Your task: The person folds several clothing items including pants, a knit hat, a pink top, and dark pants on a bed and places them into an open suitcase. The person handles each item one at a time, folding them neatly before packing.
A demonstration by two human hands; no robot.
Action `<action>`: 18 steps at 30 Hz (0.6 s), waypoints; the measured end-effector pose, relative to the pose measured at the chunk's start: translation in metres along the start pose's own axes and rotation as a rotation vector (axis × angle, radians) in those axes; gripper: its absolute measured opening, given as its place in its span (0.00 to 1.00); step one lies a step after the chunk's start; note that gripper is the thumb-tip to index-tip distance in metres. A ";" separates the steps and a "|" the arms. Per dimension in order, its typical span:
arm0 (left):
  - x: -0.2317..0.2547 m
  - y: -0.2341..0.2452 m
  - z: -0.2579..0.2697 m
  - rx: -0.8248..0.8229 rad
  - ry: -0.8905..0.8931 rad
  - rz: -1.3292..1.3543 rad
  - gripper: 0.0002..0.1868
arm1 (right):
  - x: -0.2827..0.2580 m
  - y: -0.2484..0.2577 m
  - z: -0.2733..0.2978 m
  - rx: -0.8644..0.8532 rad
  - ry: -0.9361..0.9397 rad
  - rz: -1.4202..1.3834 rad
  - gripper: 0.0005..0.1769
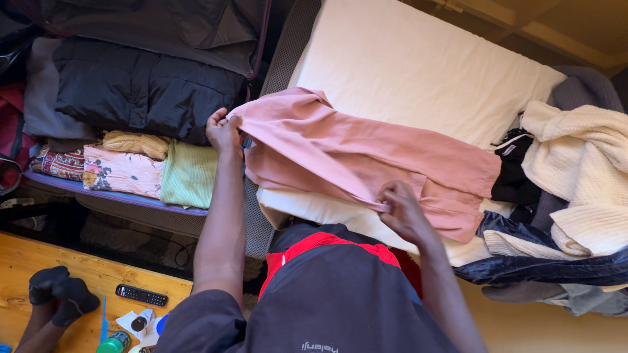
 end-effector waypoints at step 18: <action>0.031 0.012 -0.007 -0.010 -0.329 -0.022 0.18 | 0.038 0.039 0.026 0.254 -0.369 -0.243 0.14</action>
Point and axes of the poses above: each hand's wrist, its own z-axis away from the middle knuckle, its own y-axis out of the back of the hand, x = y × z, the point moved 8 cm from there along -z, towards the middle knuckle, and after that the axes turned 10 degrees about x, right-handed, at the moved point
